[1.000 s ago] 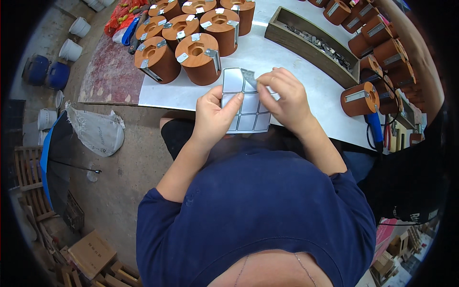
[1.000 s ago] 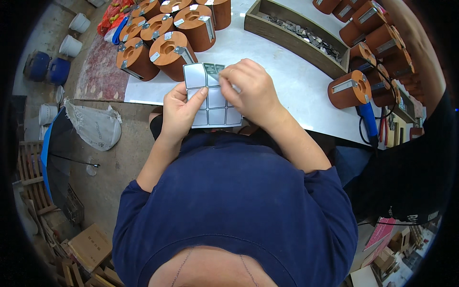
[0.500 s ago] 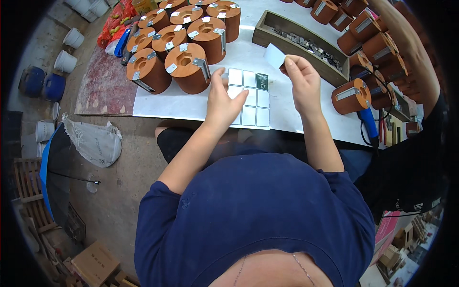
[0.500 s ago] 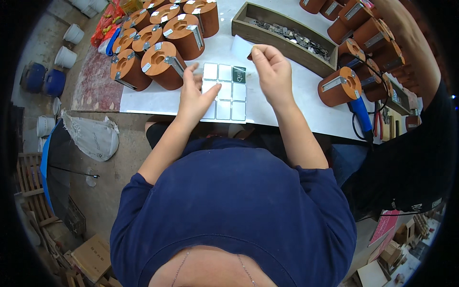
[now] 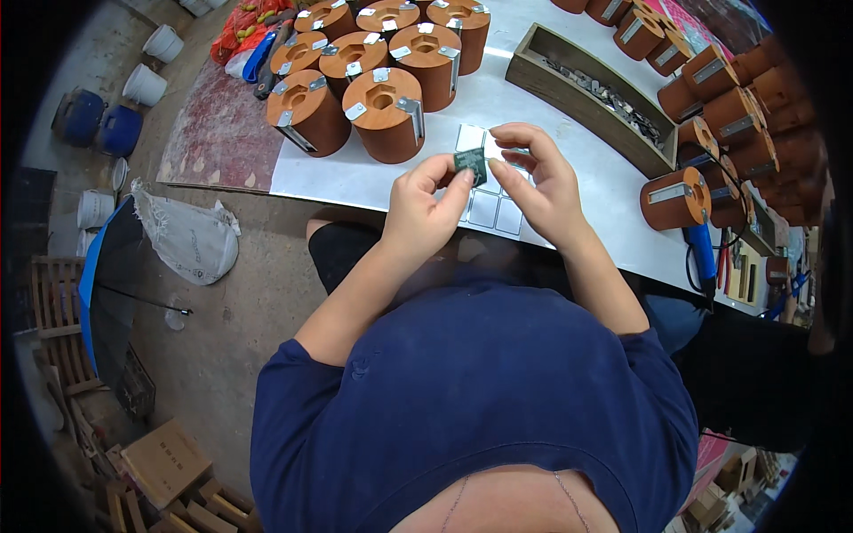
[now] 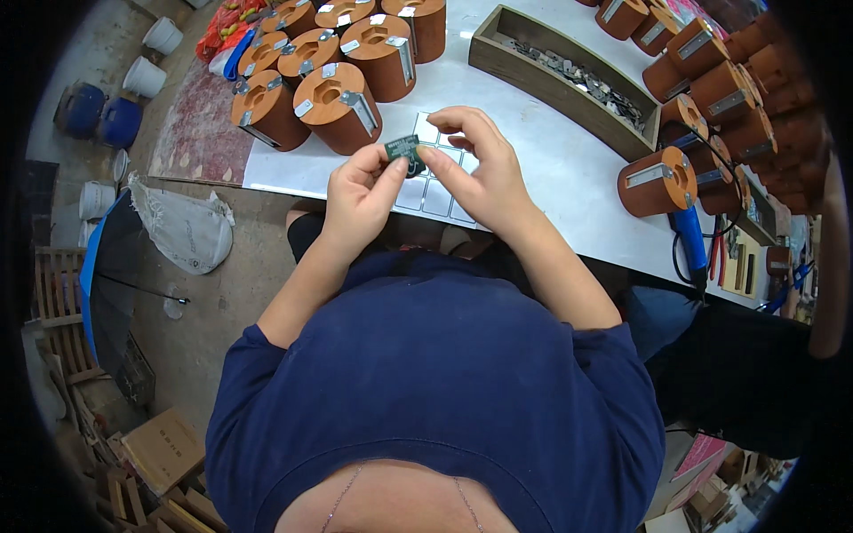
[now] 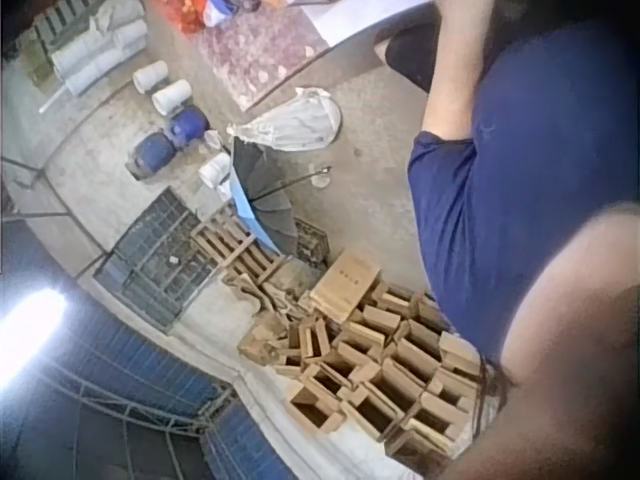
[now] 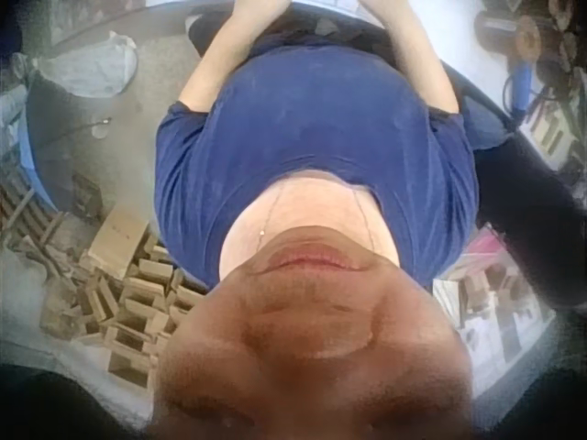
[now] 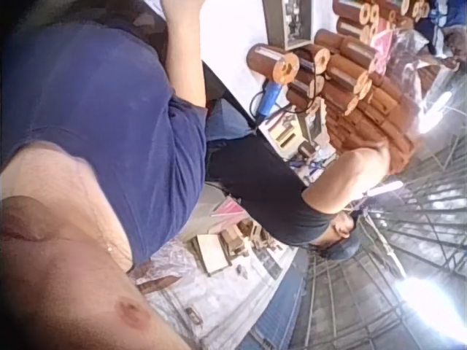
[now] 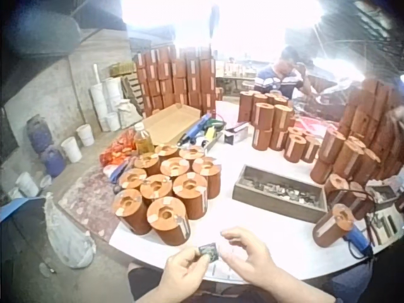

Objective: Assembling electronic components by attaching metal brackets and applying labels.

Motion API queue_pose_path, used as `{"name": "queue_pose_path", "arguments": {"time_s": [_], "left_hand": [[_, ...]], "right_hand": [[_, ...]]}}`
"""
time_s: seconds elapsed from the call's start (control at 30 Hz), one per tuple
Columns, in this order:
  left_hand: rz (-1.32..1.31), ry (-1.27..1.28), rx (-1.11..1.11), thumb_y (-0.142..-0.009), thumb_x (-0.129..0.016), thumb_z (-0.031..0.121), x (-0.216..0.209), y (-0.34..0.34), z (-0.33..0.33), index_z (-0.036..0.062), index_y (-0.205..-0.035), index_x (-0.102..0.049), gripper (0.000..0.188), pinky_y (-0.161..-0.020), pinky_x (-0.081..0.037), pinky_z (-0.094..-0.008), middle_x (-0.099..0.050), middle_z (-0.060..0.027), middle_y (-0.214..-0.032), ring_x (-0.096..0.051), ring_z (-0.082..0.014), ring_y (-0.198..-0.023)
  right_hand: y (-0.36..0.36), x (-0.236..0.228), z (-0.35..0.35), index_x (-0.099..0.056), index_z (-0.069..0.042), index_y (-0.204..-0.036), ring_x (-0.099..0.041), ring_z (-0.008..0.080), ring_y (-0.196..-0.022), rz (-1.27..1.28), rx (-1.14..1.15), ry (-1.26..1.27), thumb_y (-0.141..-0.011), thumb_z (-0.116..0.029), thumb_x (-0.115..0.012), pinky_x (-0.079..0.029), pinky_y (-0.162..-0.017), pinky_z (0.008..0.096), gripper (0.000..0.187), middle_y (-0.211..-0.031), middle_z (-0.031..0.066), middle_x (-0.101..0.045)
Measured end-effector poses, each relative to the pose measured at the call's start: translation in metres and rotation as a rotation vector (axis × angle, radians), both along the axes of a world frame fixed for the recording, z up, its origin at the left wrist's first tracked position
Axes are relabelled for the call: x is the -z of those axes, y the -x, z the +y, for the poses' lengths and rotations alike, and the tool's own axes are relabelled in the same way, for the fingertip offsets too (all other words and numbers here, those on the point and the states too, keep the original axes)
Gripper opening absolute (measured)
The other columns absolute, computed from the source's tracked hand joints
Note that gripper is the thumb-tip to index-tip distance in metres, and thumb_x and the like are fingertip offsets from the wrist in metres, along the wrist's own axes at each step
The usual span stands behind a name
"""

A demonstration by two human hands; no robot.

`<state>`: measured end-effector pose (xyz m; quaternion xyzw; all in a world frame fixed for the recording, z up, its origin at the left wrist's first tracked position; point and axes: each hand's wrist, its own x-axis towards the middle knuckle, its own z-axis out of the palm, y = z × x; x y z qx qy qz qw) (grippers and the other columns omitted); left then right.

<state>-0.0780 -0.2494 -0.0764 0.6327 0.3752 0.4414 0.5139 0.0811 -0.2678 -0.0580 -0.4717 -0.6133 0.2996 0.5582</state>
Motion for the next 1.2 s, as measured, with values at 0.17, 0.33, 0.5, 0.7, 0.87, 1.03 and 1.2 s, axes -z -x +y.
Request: {"name": "queue_pose_path", "arguments": {"time_s": [0.17,0.33,0.5,0.7,0.87,1.03,1.2], "left_hand": [[0.056,-0.193,0.079,-0.078,-0.060,0.004,-0.005,0.011,-0.007,-0.0027,-0.089,-0.059,0.013,-0.063,-0.046,-0.0274,-0.062,-0.0110,-0.079,-0.060,-0.0170,-0.069],[-0.002,-0.280,-0.128,-0.075,-0.064,0.003,-0.006,0.026,-0.003,-0.0012,-0.106,-0.053,0.033,-0.072,-0.047,-0.0276,-0.062,-0.0086,-0.085,-0.059,-0.0149,-0.079],[-0.146,-0.262,-0.394,-0.076,-0.048,-0.008,0.033,0.071,0.032,0.0002,-0.122,-0.040,0.047,-0.090,-0.040,-0.0324,-0.046,-0.0126,-0.121,-0.049,-0.0200,-0.105],[-0.306,-0.089,-0.228,-0.071,-0.043,-0.003,0.042,0.072,0.041,-0.0005,-0.129,-0.031,0.059,-0.103,-0.026,-0.0424,-0.034,-0.0152,-0.132,-0.033,-0.0269,-0.124],[-0.245,-0.173,-0.092,-0.070,-0.052,0.000,0.048,0.074,0.048,-0.0009,-0.135,-0.021,0.072,-0.105,-0.023,-0.0433,-0.027,-0.0184,-0.136,-0.027,-0.0284,-0.128],[-0.233,-0.238,-0.033,-0.071,-0.063,0.002,0.046,0.069,0.056,-0.0008,-0.136,-0.018,0.080,-0.104,-0.026,-0.0397,-0.027,-0.0188,-0.136,-0.030,-0.0283,-0.126],[-0.205,-0.235,0.006,-0.072,-0.067,0.007,0.049,0.072,0.066,0.0001,-0.138,-0.012,0.086,-0.105,-0.025,-0.0394,-0.026,-0.0176,-0.138,-0.029,-0.0284,-0.127]], "right_hand": [[-0.001,0.000,0.005,-0.056,0.000,-0.080,-0.055,0.0145,-0.083,0.032,-0.280,0.135,-0.081,-0.007,-0.059,-0.046,-0.074,0.0263,0.008,-0.092,0.0078,-0.055],[0.004,-0.001,0.010,-0.056,0.000,-0.080,-0.054,0.0124,-0.080,0.136,-0.183,0.086,-0.081,-0.004,-0.059,-0.046,-0.072,0.0249,0.006,-0.090,0.0068,-0.052],[0.023,0.006,0.024,-0.057,-0.001,-0.079,-0.053,0.0136,-0.077,0.028,-0.126,-0.033,-0.076,-0.004,-0.064,-0.046,-0.068,0.0246,0.008,-0.089,0.0073,-0.049],[0.073,0.030,0.038,-0.059,-0.003,-0.075,-0.050,0.0177,-0.067,-0.190,0.019,-0.114,-0.069,-0.005,-0.069,-0.043,-0.056,0.0271,0.012,-0.076,0.0067,-0.048],[0.081,0.031,0.047,-0.059,-0.002,-0.072,-0.052,0.0212,-0.066,-0.319,0.098,-0.177,-0.068,-0.004,-0.069,-0.043,-0.057,0.0309,0.011,-0.074,0.0080,-0.050],[0.083,0.031,0.047,-0.059,-0.002,-0.071,-0.052,0.0217,-0.066,-0.333,0.139,-0.118,-0.068,-0.004,-0.069,-0.043,-0.058,0.0309,0.011,-0.073,0.0080,-0.050],[0.086,0.034,0.048,-0.060,-0.002,-0.071,-0.053,0.0198,-0.067,-0.288,0.144,-0.085,-0.069,-0.005,-0.069,-0.043,-0.059,0.0304,0.010,-0.073,0.0070,-0.051]]}}
